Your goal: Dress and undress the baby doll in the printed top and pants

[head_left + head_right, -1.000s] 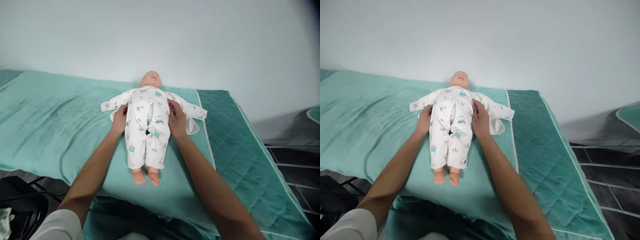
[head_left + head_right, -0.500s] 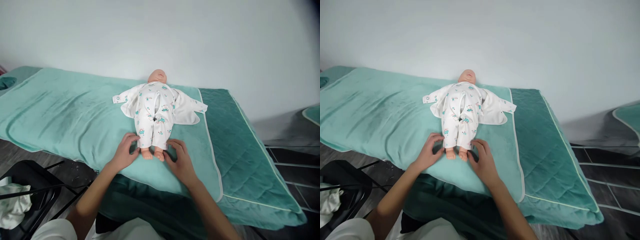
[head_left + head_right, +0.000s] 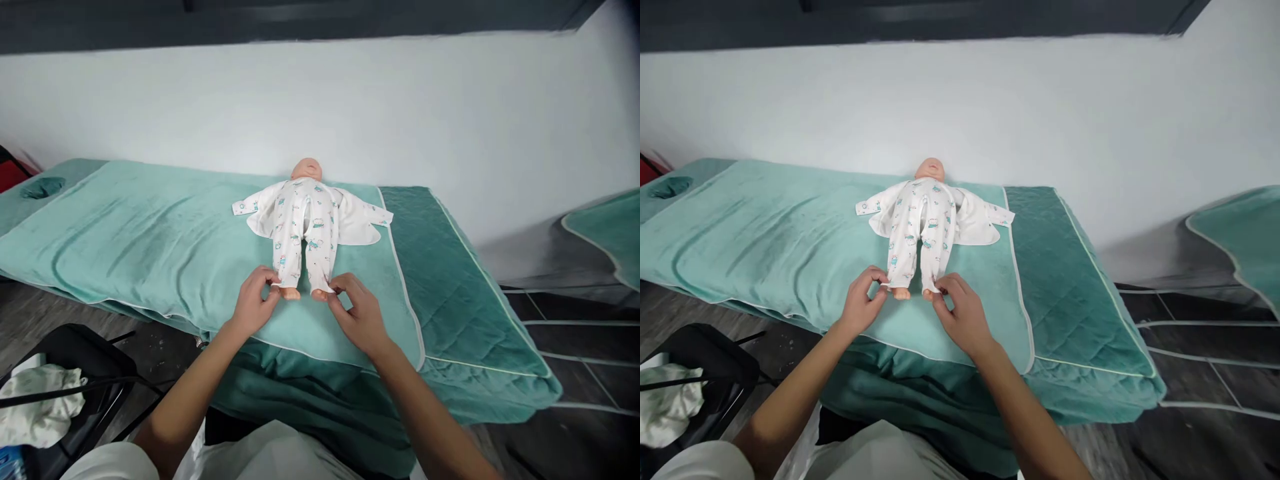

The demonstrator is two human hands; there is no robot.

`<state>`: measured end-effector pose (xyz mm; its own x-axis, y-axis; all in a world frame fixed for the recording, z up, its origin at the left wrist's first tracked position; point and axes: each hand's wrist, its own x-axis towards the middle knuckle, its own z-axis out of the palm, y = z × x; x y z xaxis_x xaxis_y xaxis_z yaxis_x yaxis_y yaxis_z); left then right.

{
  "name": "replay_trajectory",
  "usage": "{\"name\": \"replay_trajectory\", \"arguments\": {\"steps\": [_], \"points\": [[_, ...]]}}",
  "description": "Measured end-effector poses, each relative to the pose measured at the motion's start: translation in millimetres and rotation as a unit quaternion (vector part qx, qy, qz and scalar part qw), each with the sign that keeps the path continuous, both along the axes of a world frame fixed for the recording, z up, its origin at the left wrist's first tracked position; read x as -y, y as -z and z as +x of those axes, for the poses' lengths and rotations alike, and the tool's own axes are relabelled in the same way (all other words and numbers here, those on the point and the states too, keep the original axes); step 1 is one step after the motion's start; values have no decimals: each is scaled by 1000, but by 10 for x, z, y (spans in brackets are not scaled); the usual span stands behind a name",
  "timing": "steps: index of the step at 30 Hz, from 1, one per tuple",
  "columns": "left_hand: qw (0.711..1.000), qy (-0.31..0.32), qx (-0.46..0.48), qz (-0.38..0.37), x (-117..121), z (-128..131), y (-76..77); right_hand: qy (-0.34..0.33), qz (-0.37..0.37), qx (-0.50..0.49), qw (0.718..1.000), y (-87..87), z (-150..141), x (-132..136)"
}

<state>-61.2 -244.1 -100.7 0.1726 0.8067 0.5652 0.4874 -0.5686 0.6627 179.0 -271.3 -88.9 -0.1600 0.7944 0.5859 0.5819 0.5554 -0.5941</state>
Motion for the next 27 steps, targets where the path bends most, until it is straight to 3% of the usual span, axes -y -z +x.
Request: {"name": "replay_trajectory", "arguments": {"steps": [3,6,9,12,16,21,27], "points": [[997,13,-30,-65,70,-74,44,10,-22,66,997,38,59,57],[989,25,-70,-126,58,-168,184,-24,-83,128,988,137,176,81],[991,-8,-82,-109,-52,-252,323,-49,-123,107,985,239,346,20],[991,-41,-114,-53,-284,-294,408,5,-91,75,993,372,502,-225],[977,-61,-204,-17,-717,-273,421,95,-16,122,988,550,540,-761],[964,-45,-263,-7,-1194,-216,333,78,-19,192,978,591,370,-1304],[950,38,-311,5,-1548,-155,288,89,-25,260,961,583,325,-1508]]}}
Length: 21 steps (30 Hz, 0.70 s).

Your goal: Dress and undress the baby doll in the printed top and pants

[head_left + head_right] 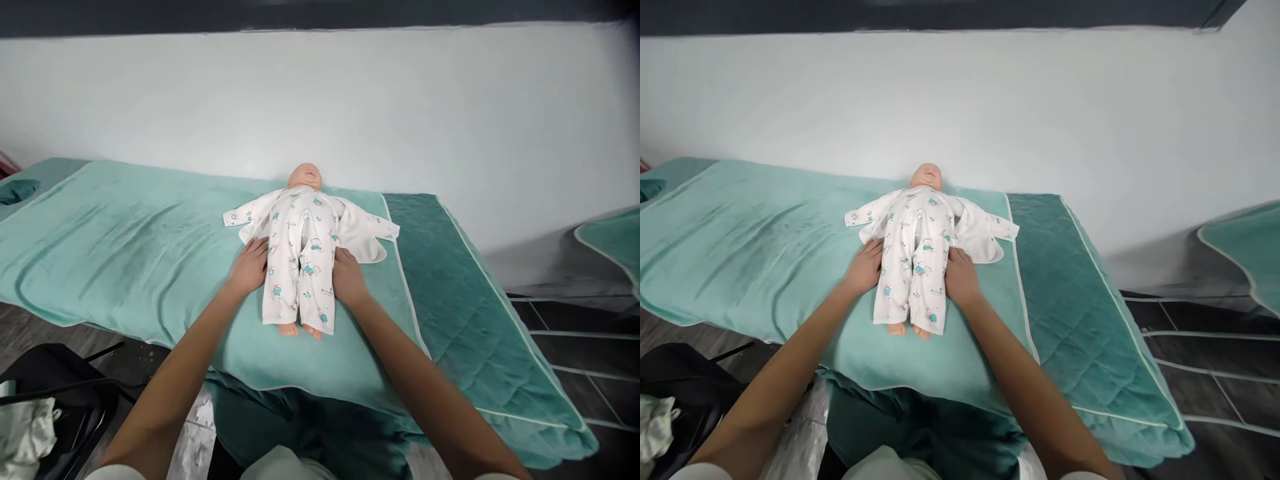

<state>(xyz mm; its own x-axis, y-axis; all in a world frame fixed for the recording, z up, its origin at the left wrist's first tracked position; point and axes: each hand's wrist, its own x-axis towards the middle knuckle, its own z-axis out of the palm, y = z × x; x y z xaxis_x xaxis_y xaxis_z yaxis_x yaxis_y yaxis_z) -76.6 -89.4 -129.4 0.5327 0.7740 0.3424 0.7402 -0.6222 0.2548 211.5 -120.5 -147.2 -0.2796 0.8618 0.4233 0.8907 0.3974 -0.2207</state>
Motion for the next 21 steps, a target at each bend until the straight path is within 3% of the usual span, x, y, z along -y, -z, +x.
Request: {"name": "replay_trajectory", "arguments": {"steps": [6,12,16,21], "points": [[998,51,26,-11,-272,86,23,-19,-12,20,1000,-9,10,-79],[995,83,49,-23,-292,85,31,-58,6,-22,998,6,45,-116],[994,41,84,-60,-278,104,14,-138,33,-106,984,1,66,-94],[995,14,76,-69,-292,171,-43,-119,23,-140,983,-15,65,-75]]}}
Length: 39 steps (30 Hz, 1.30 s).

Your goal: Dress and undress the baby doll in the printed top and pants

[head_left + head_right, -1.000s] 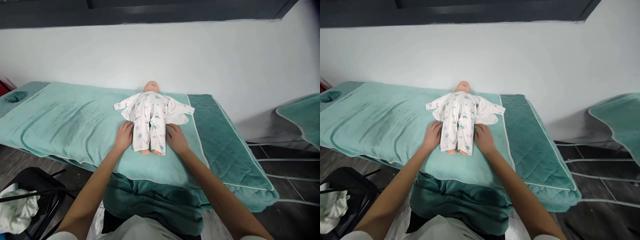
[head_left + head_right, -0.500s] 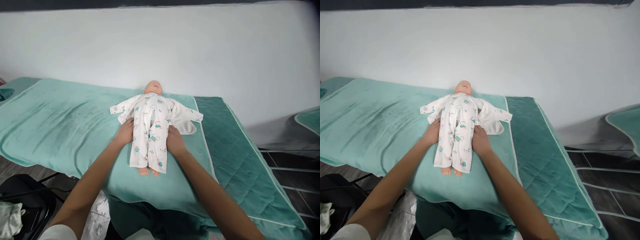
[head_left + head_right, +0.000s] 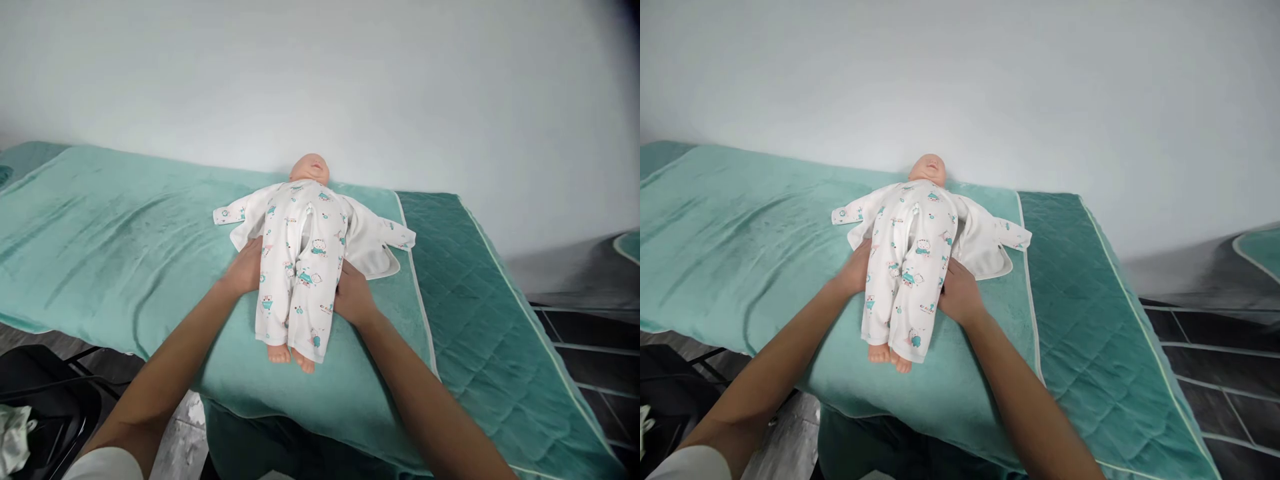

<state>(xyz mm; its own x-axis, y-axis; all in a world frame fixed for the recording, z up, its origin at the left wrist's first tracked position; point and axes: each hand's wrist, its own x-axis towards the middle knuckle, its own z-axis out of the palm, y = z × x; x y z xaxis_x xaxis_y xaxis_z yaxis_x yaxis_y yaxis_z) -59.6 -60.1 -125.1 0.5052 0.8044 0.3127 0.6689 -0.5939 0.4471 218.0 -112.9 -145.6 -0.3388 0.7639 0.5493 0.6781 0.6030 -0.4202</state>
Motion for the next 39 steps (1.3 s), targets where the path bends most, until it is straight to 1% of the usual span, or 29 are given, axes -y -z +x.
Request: {"name": "replay_trajectory", "arguments": {"steps": [5,8,11,12,14,17,19,21,22,23,24,25,26,27,28,29,30,31,32,33,34,35,36,37,38,39], "points": [[996,6,-61,63,-21,14,-22,-4,-8,10,1000,-4,14,-6],[988,29,-74,130,22,-28,-1,-10,-3,6,1000,-24,36,4],[975,53,-55,211,162,-102,20,-25,-21,-10,999,-80,80,44],[971,55,-49,228,225,-129,23,-35,-28,-13,999,-105,100,64],[968,51,-50,239,352,-181,19,-53,-38,-9,998,-154,141,112],[971,54,-60,225,492,-236,-3,-62,-34,19,997,-202,188,209],[978,69,-48,191,524,-258,-23,-66,-31,38,997,-210,203,294],[990,74,-17,117,498,-276,-45,-80,-42,51,995,-209,219,383],[995,64,3,70,461,-286,-55,-90,-54,49,993,-210,236,420],[999,40,25,26,409,-297,-63,-100,-72,37,992,-212,264,445],[999,0,45,-5,344,-309,-68,-104,-94,17,990,-217,306,452],[997,-54,57,-21,267,-321,-69,-94,-113,-10,989,-223,362,437],[991,-122,59,-21,184,-332,-65,-67,-128,-38,989,-229,431,399],[979,-196,50,-11,101,-340,-56,-21,-133,-60,989,-232,510,340],[963,-267,32,-1,23,-346,-45,46,-127,-68,988,-232,595,264],[946,-325,10,5,-45,-350,-32,124,-115,-58,984,-226,680,179],[930,-366,-11,5,-98,-354,-18,205,-101,-31,973,-216,760,94],[920,-390,-25,1,-134,-360,-3,275,-97,5,956,-200,831,14],[916,-399,-32,-4,-155,-370,11,331,-107,41,936,-182,891,-54],[917,-398,-30,-9,-162,-384,24,370,-131,71,917,-164,939,-107],[918,-395,-14,-13,-160,-401,36,389,-168,93,901,-149,975,-146],[920,-391,20,-21,-151,-418,43,394,-209,104,889,-139,1000,-173],[920,-384,75,-31,-139,-430,42,387,-245,99,883,-140,1012,-192],[915,-372,150,-44,-124,-429,27,370,-274,72,885,-157,1009,-205],[903,-354,236,-56,-106,-412,-6,345,-290,21,892,-192,987,-216],[886,-326,322,-66,-82,-372,-63,321,-285,-51,902,-250,940,-223]]}}
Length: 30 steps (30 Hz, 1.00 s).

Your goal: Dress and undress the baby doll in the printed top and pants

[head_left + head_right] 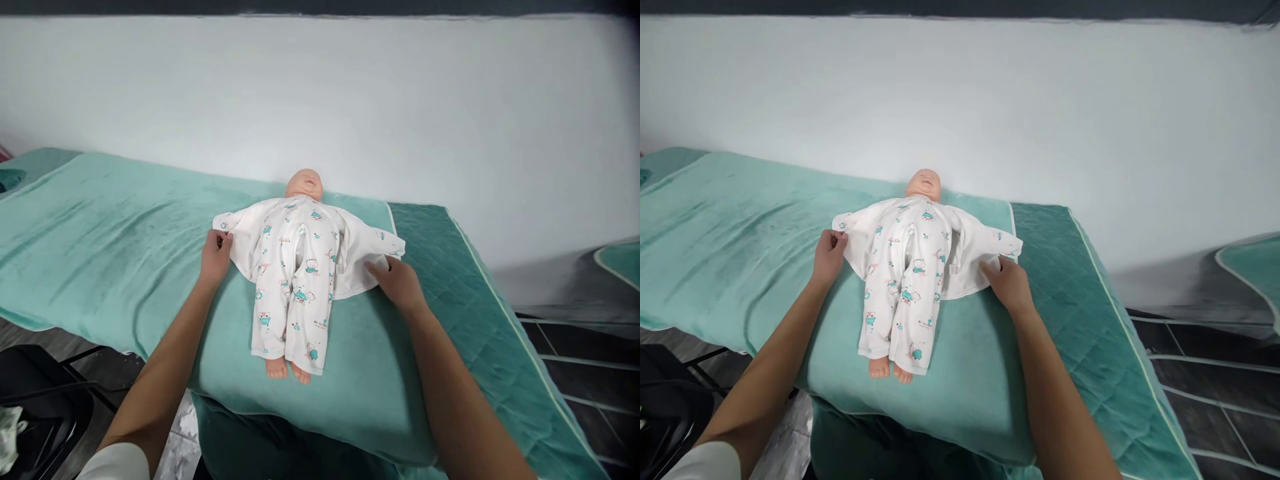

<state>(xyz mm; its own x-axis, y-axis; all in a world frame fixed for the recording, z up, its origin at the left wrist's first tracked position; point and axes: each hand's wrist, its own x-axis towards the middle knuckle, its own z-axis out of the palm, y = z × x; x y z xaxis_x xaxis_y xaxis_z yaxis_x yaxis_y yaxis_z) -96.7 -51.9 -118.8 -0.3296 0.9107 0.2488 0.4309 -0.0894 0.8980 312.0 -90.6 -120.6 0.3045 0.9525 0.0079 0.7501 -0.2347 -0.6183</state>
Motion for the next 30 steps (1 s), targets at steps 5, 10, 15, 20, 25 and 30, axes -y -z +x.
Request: {"name": "replay_trajectory", "arguments": {"steps": [5,10,15,20,25,30], "points": [[967,153,167,119,271,477,-578,-76,262,-212,938,-605,-619,59],[934,349,-71,30,715,806,-892,-420,88,-44,902,-1099,-1103,281],[947,308,-24,90,644,746,-719,-392,26,-207,896,-1096,-972,183],[995,76,50,30,-182,817,-664,-128,179,-157,963,-989,-1095,-545],[982,165,87,-5,-740,1080,-708,-39,135,-68,988,-790,-1354,-1051],[935,270,229,16,-794,1225,-953,-65,108,-93,988,-727,-1357,-1026]]}}
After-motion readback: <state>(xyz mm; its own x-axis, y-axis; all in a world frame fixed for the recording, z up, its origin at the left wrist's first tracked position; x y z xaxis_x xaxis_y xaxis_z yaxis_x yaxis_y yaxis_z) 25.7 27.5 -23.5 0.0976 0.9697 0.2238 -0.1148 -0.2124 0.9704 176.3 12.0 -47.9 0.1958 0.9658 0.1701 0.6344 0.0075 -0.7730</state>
